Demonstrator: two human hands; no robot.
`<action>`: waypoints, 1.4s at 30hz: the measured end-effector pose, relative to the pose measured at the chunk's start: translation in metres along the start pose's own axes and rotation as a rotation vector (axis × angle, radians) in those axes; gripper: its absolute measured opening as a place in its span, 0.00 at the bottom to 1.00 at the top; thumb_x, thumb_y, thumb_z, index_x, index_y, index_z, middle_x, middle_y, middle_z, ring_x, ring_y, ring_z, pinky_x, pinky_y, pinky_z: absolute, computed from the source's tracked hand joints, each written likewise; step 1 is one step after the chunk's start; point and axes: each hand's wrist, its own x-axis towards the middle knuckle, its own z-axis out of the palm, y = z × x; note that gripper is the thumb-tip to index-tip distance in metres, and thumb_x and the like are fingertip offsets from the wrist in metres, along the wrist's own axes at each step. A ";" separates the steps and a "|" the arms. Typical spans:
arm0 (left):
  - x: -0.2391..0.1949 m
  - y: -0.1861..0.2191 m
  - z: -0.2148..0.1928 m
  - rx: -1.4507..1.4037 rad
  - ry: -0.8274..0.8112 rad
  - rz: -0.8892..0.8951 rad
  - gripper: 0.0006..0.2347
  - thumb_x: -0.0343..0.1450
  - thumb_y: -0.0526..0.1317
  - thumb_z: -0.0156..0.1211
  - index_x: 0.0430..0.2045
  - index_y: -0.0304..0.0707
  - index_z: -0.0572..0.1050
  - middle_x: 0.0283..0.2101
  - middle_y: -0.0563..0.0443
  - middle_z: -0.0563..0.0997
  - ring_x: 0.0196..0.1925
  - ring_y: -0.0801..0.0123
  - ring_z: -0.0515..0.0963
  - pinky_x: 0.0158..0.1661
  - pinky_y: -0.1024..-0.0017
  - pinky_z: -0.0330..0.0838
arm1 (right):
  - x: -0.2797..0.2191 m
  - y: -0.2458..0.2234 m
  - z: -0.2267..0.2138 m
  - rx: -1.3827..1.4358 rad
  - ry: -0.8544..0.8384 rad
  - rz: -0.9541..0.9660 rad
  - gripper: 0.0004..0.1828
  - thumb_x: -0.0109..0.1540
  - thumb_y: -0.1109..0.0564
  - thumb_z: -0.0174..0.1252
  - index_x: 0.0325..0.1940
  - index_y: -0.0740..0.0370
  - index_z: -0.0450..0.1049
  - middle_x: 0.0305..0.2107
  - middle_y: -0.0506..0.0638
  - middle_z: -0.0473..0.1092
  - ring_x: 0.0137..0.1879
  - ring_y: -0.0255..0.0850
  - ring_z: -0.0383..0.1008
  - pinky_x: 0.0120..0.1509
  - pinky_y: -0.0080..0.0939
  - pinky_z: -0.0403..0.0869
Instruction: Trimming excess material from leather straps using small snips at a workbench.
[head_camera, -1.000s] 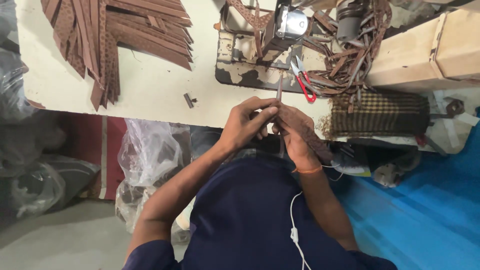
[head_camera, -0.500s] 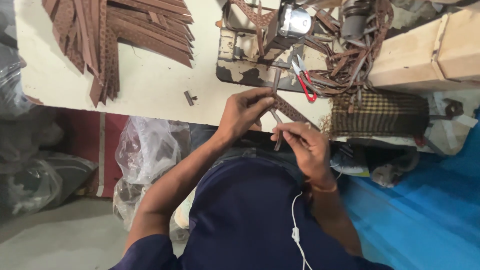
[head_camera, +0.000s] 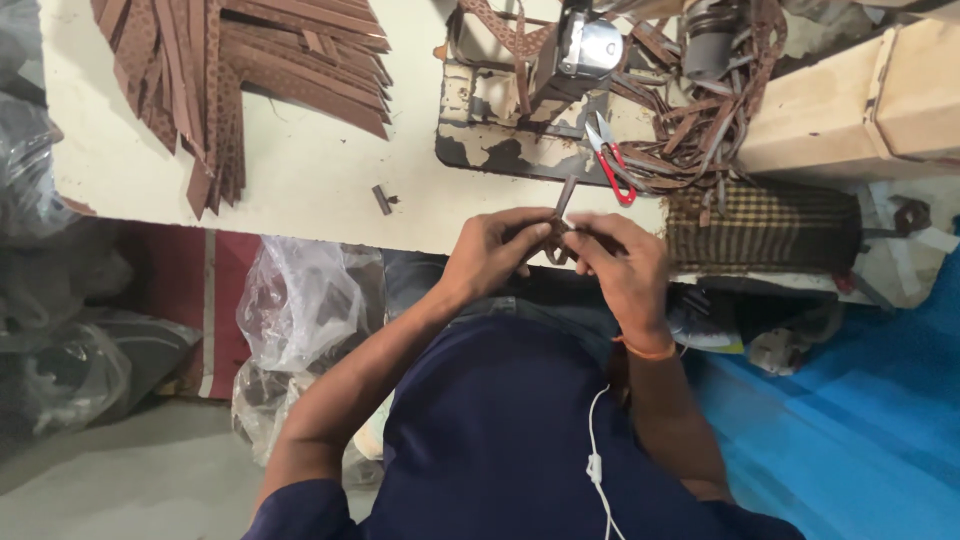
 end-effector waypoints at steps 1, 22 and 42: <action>-0.001 0.001 0.002 -0.001 -0.027 -0.003 0.14 0.75 0.41 0.56 0.53 0.36 0.79 0.38 0.55 0.86 0.34 0.83 0.80 0.30 0.80 0.75 | 0.003 -0.002 0.003 -0.023 0.062 0.135 0.11 0.64 0.65 0.65 0.50 0.70 0.80 0.31 0.50 0.76 0.32 0.31 0.72 0.35 0.29 0.71; -0.017 0.002 0.013 0.223 0.086 0.132 0.12 0.73 0.37 0.64 0.48 0.36 0.82 0.36 0.50 0.88 0.36 0.79 0.83 0.39 0.76 0.78 | 0.006 0.010 0.005 0.055 0.130 0.140 0.08 0.63 0.62 0.68 0.44 0.68 0.79 0.35 0.46 0.76 0.40 0.29 0.73 0.45 0.28 0.72; -0.029 0.010 0.020 0.187 0.147 0.131 0.10 0.72 0.36 0.66 0.42 0.28 0.79 0.37 0.45 0.87 0.38 0.78 0.82 0.39 0.76 0.78 | 0.025 0.026 0.012 0.442 0.205 0.060 0.15 0.62 0.70 0.67 0.44 0.62 0.67 0.37 0.51 0.76 0.43 0.32 0.74 0.50 0.32 0.75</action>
